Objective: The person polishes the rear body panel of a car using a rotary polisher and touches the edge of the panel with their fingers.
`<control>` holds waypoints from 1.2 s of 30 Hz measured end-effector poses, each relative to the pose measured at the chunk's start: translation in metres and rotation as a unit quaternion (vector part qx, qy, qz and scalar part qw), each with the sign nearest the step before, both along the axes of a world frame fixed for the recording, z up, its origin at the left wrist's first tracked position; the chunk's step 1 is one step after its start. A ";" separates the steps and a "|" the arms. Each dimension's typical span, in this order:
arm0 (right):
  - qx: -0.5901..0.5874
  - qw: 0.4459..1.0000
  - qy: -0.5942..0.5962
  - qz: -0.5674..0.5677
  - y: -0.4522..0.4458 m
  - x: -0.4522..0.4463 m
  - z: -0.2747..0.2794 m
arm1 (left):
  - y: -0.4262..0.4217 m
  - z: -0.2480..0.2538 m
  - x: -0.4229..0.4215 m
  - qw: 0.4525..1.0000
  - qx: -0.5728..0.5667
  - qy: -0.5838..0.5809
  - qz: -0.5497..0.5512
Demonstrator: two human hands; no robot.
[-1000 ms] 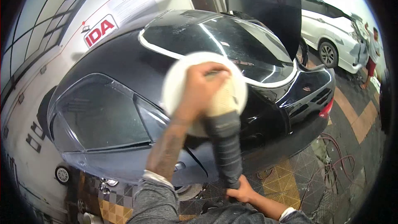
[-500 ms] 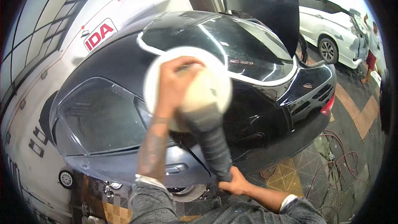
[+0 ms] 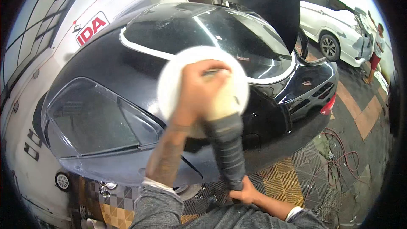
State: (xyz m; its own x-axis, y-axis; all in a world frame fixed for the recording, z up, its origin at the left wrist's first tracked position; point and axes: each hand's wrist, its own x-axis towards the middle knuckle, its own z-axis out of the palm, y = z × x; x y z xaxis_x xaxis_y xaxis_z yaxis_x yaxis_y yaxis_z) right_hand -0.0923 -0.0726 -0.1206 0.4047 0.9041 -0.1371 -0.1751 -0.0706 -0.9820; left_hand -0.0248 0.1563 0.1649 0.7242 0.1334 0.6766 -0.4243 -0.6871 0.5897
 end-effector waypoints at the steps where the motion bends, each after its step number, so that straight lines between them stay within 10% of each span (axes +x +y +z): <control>1: 0.009 0.998 -0.016 -0.065 -0.012 -0.002 -0.022 | -0.011 -0.012 0.014 0.999 0.016 -0.019 -0.023; 6: 0.093 0.977 0.175 -0.077 -0.043 -0.003 -0.051 | -0.067 -0.053 0.052 0.998 -0.003 0.010 -0.056; 23: 0.120 0.987 -0.078 0.075 0.090 0.015 0.079 | 0.074 0.056 -0.075 0.992 -0.110 -0.029 0.047; 36: 0.053 0.996 0.025 -0.060 -0.045 0.016 -0.032 | -0.038 -0.041 0.023 0.999 -0.007 -0.036 -0.040</control>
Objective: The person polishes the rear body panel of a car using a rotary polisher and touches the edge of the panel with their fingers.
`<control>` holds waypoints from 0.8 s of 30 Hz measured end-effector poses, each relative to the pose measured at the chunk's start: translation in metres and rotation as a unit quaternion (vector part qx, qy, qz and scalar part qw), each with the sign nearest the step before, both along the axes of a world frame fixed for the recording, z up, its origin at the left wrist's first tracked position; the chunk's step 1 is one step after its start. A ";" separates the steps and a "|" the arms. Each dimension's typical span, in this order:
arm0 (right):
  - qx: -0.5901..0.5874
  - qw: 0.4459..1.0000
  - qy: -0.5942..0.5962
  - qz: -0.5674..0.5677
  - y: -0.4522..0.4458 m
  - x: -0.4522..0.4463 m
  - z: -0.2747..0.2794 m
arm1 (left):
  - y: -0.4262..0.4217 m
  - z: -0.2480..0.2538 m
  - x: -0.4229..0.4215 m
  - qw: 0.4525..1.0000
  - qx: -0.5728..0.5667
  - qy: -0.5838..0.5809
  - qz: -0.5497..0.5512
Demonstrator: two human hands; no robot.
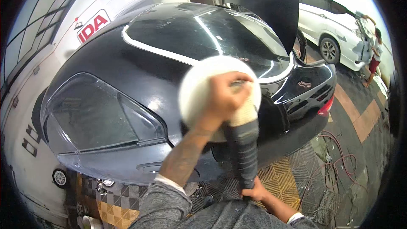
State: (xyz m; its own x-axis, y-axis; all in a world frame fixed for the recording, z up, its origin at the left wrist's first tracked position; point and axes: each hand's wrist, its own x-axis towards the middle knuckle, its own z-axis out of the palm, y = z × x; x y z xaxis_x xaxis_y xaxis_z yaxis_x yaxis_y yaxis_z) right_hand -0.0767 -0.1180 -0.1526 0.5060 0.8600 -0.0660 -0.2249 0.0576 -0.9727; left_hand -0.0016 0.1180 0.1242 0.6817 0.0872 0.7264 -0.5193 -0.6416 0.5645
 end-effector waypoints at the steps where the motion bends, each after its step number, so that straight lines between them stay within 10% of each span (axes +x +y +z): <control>1: -0.005 0.998 0.049 -0.033 -0.006 0.000 -0.008 | -0.011 -0.008 0.009 1.000 -0.003 0.001 -0.003; 24: 0.061 0.987 -0.084 0.123 0.107 0.007 0.109 | 0.102 0.086 -0.079 0.994 -0.103 -0.002 0.047</control>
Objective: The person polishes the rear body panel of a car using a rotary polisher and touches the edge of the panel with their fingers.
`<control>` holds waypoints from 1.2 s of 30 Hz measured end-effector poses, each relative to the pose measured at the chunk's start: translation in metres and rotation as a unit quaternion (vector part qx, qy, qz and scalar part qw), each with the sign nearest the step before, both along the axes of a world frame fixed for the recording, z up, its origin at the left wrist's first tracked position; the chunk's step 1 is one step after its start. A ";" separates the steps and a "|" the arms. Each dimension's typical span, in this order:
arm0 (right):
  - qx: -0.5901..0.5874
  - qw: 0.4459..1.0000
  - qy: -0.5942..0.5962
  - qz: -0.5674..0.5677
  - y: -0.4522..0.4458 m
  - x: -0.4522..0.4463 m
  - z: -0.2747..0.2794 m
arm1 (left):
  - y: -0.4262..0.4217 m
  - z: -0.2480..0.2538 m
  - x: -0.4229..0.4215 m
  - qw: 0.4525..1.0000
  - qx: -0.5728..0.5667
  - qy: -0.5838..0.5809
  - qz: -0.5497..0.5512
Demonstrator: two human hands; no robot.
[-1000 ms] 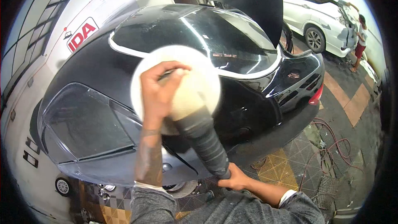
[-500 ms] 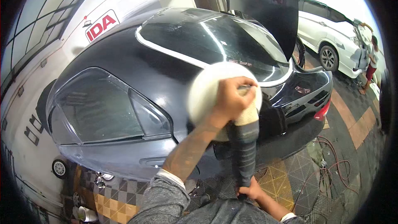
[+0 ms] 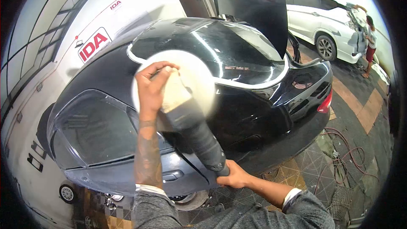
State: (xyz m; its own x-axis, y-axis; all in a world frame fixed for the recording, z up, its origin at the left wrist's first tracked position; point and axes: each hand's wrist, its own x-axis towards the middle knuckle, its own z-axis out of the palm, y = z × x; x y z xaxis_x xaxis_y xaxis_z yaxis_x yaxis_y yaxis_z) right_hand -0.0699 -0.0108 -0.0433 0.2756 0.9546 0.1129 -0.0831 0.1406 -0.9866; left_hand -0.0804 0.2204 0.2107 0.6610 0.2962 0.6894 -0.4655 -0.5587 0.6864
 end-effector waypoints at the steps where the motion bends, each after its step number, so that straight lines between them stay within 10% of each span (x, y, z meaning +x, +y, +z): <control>1: -0.011 1.000 0.011 -0.023 -0.013 0.000 -0.004 | -0.010 -0.008 0.010 0.999 0.043 -0.002 0.008; 14: 0.024 0.980 0.159 -0.121 -0.101 -0.011 -0.108 | -0.133 -0.090 0.113 0.992 0.107 0.051 -0.051; 28: -0.011 0.999 -0.046 -0.008 0.026 -0.005 0.009 | 0.020 0.017 -0.021 0.999 -0.011 -0.029 0.029; 36: -0.125 0.992 0.003 -0.001 -0.050 -0.002 -0.042 | -0.044 -0.045 0.026 0.998 0.061 0.003 0.011</control>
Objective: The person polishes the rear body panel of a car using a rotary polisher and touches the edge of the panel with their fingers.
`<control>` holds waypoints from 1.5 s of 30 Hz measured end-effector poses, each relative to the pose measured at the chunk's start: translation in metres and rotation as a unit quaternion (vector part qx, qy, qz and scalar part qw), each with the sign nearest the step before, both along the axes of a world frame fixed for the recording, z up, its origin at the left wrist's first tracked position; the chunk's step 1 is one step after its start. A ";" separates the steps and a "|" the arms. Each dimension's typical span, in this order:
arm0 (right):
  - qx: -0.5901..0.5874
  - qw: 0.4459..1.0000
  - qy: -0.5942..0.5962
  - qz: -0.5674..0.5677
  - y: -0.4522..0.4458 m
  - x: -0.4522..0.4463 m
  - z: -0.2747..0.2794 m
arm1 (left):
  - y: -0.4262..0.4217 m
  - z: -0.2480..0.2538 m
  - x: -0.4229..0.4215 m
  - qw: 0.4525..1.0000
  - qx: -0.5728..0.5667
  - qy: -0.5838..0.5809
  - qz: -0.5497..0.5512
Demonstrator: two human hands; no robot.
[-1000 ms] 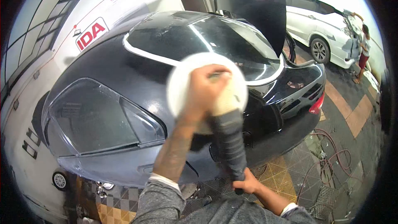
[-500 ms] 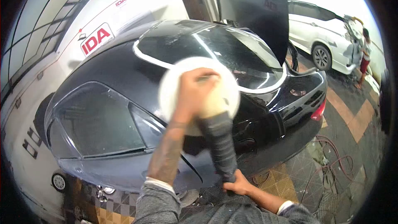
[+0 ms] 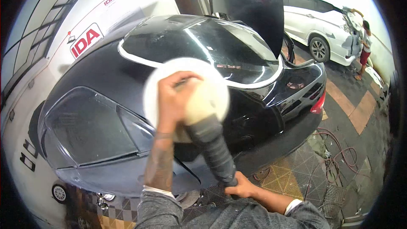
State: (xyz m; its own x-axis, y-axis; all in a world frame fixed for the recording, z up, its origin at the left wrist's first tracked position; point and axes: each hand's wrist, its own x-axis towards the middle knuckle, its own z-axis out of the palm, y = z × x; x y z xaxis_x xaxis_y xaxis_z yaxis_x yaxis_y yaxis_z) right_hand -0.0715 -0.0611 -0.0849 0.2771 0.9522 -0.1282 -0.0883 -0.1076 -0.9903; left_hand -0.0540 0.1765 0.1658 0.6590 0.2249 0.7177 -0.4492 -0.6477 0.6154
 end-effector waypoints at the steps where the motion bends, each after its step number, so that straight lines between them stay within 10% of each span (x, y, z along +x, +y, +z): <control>1: -0.005 1.000 -0.002 0.009 -0.014 -0.001 -0.014 | -0.015 -0.009 0.010 1.000 0.013 0.009 -0.004; 9: 0.112 0.959 0.196 -0.171 -0.061 -0.022 -0.051 | -0.098 -0.060 0.077 0.996 0.029 0.052 -0.071; 23: 0.055 0.998 -0.012 0.017 0.080 -0.005 0.045 | 0.069 0.057 -0.060 0.998 0.013 -0.033 0.060; 28: 0.270 0.963 -0.012 0.012 0.069 -0.007 0.048 | 0.070 0.059 -0.062 0.994 -0.100 -0.042 0.030; 35: -0.075 0.990 -0.016 -0.115 -0.011 -0.009 -0.005 | -0.019 -0.010 0.013 1.000 0.026 0.003 0.011; 45: 0.015 0.969 0.139 -0.202 -0.059 -0.012 -0.098 | -0.090 -0.050 0.073 0.999 0.038 0.026 -0.027</control>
